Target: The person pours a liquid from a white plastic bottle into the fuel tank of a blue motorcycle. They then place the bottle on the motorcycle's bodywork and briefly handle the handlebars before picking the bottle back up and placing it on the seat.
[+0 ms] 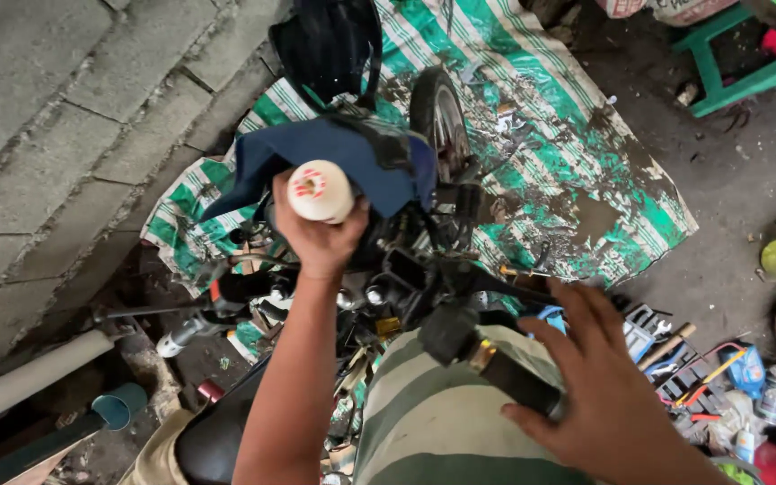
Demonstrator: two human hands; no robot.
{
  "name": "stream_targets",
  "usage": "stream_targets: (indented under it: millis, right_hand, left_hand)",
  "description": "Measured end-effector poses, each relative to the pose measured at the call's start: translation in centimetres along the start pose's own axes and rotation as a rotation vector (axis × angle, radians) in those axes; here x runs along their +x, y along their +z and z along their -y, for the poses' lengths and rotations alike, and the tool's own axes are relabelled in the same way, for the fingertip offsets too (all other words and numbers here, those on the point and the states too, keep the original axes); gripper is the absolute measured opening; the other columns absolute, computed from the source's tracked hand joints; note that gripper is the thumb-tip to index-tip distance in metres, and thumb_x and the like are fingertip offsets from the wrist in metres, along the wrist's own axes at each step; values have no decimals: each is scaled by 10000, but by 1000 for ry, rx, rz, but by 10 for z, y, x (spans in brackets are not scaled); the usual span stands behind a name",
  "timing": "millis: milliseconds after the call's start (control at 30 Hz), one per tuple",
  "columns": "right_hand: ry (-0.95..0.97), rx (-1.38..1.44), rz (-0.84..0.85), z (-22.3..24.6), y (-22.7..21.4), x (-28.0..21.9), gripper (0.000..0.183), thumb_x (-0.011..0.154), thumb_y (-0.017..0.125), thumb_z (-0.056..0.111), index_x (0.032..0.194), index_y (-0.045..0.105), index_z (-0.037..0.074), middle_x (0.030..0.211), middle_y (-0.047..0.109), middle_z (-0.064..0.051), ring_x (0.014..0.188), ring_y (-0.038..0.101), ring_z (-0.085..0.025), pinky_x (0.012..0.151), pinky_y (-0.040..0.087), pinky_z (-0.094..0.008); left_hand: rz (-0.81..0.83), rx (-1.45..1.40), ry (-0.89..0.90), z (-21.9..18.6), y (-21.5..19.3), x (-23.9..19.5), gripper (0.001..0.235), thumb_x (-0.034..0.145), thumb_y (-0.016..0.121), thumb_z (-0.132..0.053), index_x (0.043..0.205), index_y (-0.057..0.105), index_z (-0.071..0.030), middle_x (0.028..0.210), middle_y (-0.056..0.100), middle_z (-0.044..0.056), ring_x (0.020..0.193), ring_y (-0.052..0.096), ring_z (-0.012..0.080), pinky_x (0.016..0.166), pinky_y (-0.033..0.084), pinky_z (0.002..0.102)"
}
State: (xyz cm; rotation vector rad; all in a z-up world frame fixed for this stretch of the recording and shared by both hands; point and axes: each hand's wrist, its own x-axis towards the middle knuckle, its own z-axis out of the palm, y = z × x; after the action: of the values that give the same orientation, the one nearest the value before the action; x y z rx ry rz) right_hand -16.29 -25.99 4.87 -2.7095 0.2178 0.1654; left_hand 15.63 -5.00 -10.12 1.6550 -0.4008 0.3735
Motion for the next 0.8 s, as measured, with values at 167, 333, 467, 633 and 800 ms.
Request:
stream_targets:
  millis: [167, 333, 467, 633, 800]
  right_hand:
    - [-18, 7, -49, -4, -6, 3, 888, 667, 934, 654, 1396, 650, 234, 1679, 461, -158, 1609, 347, -426, 1256, 381, -645]
    - [12, 8, -43, -7, -6, 1, 895, 637, 969, 625, 1386, 662, 244, 1693, 473, -102, 1587, 377, -410, 1193, 438, -650]
    - [36, -4, -31, -8, -6, 0, 921, 622, 985, 631, 1412, 662, 285, 1702, 473, -77, 1572, 390, -419, 1192, 435, -650]
    - [-27, -34, -79, -6, -10, 2, 890, 656, 925, 705, 1392, 674, 274, 1663, 519, -93, 1503, 460, -410, 1219, 429, -618]
    - [-23, -45, -75, -5, -11, 3, 881, 645, 947, 680, 1379, 679, 272, 1674, 528, -91, 1488, 467, -413, 1184, 459, -611]
  left_hand:
    - [54, 251, 159, -1, 2, 4, 667, 789, 898, -473, 1212, 640, -25, 1154, 598, 181, 1015, 656, 386, 896, 552, 492]
    - [89, 240, 171, -4, 2, 5, 655, 779, 882, -440, 1210, 619, -22, 1164, 607, 202, 1065, 636, 412, 923, 542, 516]
    - [97, 231, 169, -6, 3, 5, 648, 779, 882, -430, 1191, 604, -15, 1138, 610, 192, 1069, 614, 414, 929, 527, 527]
    - [85, 234, 180, -7, 5, 5, 641, 784, 879, -450, 1171, 609, -16, 1123, 627, 190, 1065, 615, 408, 895, 538, 529]
    - [83, 225, 188, -7, 6, 7, 636, 793, 879, -451, 1180, 612, -23, 1127, 626, 184, 1064, 619, 393, 907, 542, 512]
